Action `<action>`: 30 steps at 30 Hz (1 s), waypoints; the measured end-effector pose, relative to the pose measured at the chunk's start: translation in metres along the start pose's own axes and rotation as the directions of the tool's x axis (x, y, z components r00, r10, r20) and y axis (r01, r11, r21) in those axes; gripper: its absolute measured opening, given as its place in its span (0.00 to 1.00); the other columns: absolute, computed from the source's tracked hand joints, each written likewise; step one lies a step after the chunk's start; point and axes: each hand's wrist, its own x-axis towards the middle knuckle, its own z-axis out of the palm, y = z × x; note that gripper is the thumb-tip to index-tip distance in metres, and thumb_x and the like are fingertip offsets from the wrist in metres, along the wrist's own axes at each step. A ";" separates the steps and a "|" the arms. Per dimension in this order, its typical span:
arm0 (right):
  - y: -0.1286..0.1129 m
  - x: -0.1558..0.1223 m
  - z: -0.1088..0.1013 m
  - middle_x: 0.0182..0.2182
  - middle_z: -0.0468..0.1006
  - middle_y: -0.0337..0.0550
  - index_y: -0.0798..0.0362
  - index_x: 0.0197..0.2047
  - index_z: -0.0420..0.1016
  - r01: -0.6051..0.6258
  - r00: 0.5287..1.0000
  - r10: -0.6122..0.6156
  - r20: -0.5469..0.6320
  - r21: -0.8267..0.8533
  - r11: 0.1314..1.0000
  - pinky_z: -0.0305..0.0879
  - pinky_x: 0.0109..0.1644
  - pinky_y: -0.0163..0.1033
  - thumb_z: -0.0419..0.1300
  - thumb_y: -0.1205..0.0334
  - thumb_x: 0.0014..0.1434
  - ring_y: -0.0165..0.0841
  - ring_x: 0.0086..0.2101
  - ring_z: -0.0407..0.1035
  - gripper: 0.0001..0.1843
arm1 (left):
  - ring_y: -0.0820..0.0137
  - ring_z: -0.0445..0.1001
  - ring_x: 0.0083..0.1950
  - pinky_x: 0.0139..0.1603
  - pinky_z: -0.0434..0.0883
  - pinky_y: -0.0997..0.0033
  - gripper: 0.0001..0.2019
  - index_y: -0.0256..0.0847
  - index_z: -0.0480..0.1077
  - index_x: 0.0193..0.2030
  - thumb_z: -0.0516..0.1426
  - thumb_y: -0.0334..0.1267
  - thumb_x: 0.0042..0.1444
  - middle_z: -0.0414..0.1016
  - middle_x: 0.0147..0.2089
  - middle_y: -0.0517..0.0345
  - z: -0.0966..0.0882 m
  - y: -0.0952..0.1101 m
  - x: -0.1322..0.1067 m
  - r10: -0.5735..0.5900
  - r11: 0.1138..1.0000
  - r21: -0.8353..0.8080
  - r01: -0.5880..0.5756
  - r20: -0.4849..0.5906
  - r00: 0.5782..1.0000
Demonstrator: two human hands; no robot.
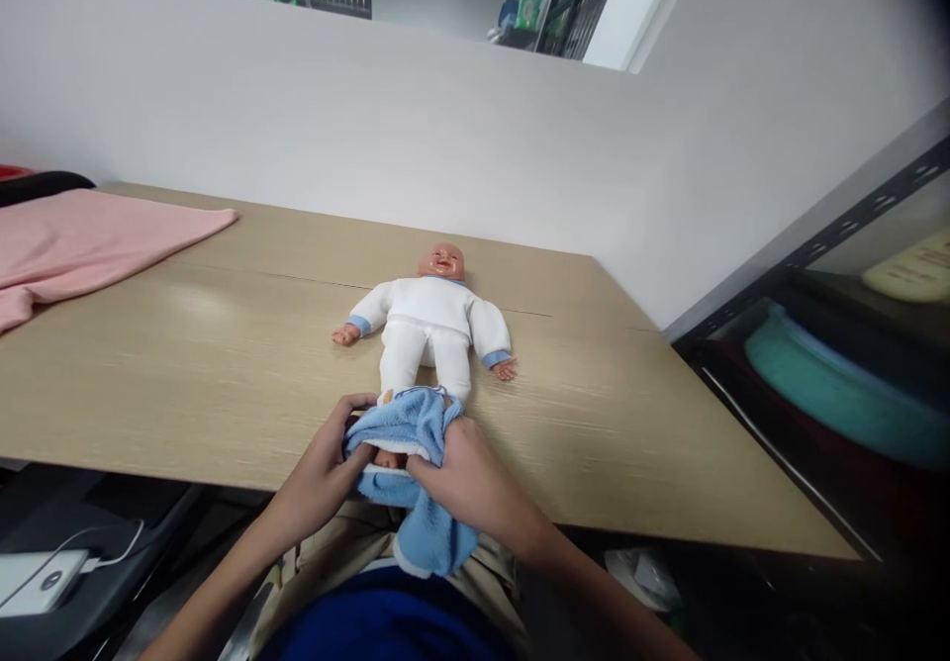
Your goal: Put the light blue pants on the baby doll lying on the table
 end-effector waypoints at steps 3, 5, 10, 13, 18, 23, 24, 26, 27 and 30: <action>0.010 -0.002 0.003 0.57 0.89 0.48 0.47 0.64 0.80 -0.019 0.996 0.024 -0.087 0.058 0.998 0.80 0.65 0.53 0.71 0.66 0.62 0.50 0.57 0.85 0.26 | 0.53 0.81 0.68 0.69 0.76 0.56 0.24 0.40 0.68 0.70 0.61 0.45 0.72 0.80 0.70 0.43 0.002 -0.001 0.001 0.003 0.998 -0.062 -0.007 -0.059 0.998; 0.015 -0.002 0.004 0.56 0.89 0.49 0.48 0.63 0.79 0.007 0.991 0.004 -0.133 0.080 0.997 0.80 0.65 0.55 0.71 0.66 0.61 0.51 0.56 0.85 0.27 | 0.53 0.82 0.67 0.68 0.77 0.57 0.23 0.41 0.69 0.69 0.62 0.43 0.70 0.81 0.69 0.44 0.002 -0.001 0.003 0.011 0.996 -0.088 -0.018 -0.086 0.996; 0.027 0.006 0.001 0.54 0.88 0.47 0.49 0.55 0.80 0.101 0.979 -0.094 -0.181 0.030 0.994 0.79 0.62 0.52 0.71 0.65 0.59 0.48 0.54 0.85 0.20 | 0.53 0.84 0.62 0.64 0.79 0.57 0.19 0.41 0.74 0.63 0.65 0.43 0.69 0.86 0.60 0.47 -0.007 -0.001 0.017 0.072 0.994 -0.082 -0.076 -0.052 0.996; 0.034 0.014 -0.005 0.49 0.88 0.46 0.50 0.52 0.81 0.101 0.973 -0.110 -0.202 -0.052 0.994 0.79 0.57 0.49 0.74 0.64 0.55 0.47 0.50 0.84 0.21 | 0.55 0.83 0.61 0.65 0.77 0.59 0.14 0.40 0.78 0.58 0.65 0.40 0.69 0.86 0.58 0.48 -0.017 0.002 0.028 0.130 0.991 -0.012 -0.130 0.006 0.991; 0.040 0.023 -0.010 0.42 0.88 0.46 0.52 0.43 0.82 0.032 0.976 -0.060 -0.210 -0.136 0.990 0.79 0.51 0.49 0.80 0.62 0.49 0.46 0.43 0.83 0.19 | 0.55 0.82 0.61 0.66 0.77 0.59 0.15 0.39 0.79 0.60 0.64 0.38 0.69 0.86 0.60 0.48 -0.025 0.009 0.042 0.181 0.982 0.041 -0.183 0.048 0.982; 0.047 0.024 -0.005 0.52 0.88 0.51 0.52 0.54 0.82 0.094 0.972 -0.117 -0.203 -0.120 0.988 0.80 0.60 0.56 0.81 0.62 0.50 0.51 0.52 0.83 0.28 | 0.57 0.83 0.56 0.60 0.78 0.63 0.12 0.40 0.79 0.57 0.64 0.42 0.71 0.85 0.55 0.51 -0.020 0.001 0.042 0.188 0.982 -0.005 -0.188 0.007 0.982; 0.048 0.023 -0.005 0.52 0.88 0.50 0.51 0.54 0.82 0.124 0.970 -0.145 -0.195 -0.114 0.986 0.80 0.60 0.55 0.80 0.64 0.51 0.51 0.53 0.83 0.27 | 0.58 0.83 0.55 0.59 0.78 0.63 0.12 0.40 0.79 0.56 0.64 0.42 0.70 0.85 0.53 0.51 -0.021 -0.001 0.041 0.189 0.982 -0.010 -0.189 0.010 0.982; 0.049 0.022 -0.009 0.49 0.88 0.47 0.49 0.51 0.83 0.175 0.967 -0.191 -0.170 -0.104 0.979 0.81 0.59 0.54 0.79 0.65 0.53 0.50 0.50 0.84 0.22 | 0.58 0.82 0.55 0.59 0.77 0.63 0.10 0.41 0.80 0.54 0.65 0.42 0.70 0.85 0.52 0.52 -0.025 -0.004 0.042 0.199 0.980 -0.018 -0.199 0.031 0.979; 0.049 0.022 -0.012 0.47 0.89 0.46 0.49 0.49 0.83 0.197 0.966 -0.210 -0.151 -0.101 0.975 0.81 0.58 0.53 0.79 0.65 0.54 0.49 0.48 0.84 0.19 | 0.58 0.82 0.55 0.59 0.77 0.63 0.10 0.41 0.80 0.53 0.65 0.43 0.71 0.85 0.51 0.52 -0.028 -0.004 0.044 0.206 0.979 -0.021 -0.205 0.051 0.977; 0.051 0.030 -0.028 0.39 0.87 0.43 0.50 0.42 0.82 0.253 0.961 -0.262 -0.093 -0.100 0.962 0.80 0.51 0.49 0.79 0.62 0.58 0.45 0.40 0.81 0.13 | 0.58 0.80 0.52 0.57 0.76 0.63 0.12 0.40 0.82 0.50 0.66 0.48 0.73 0.84 0.49 0.51 -0.042 0.002 0.057 0.193 0.981 -0.012 -0.194 0.179 0.965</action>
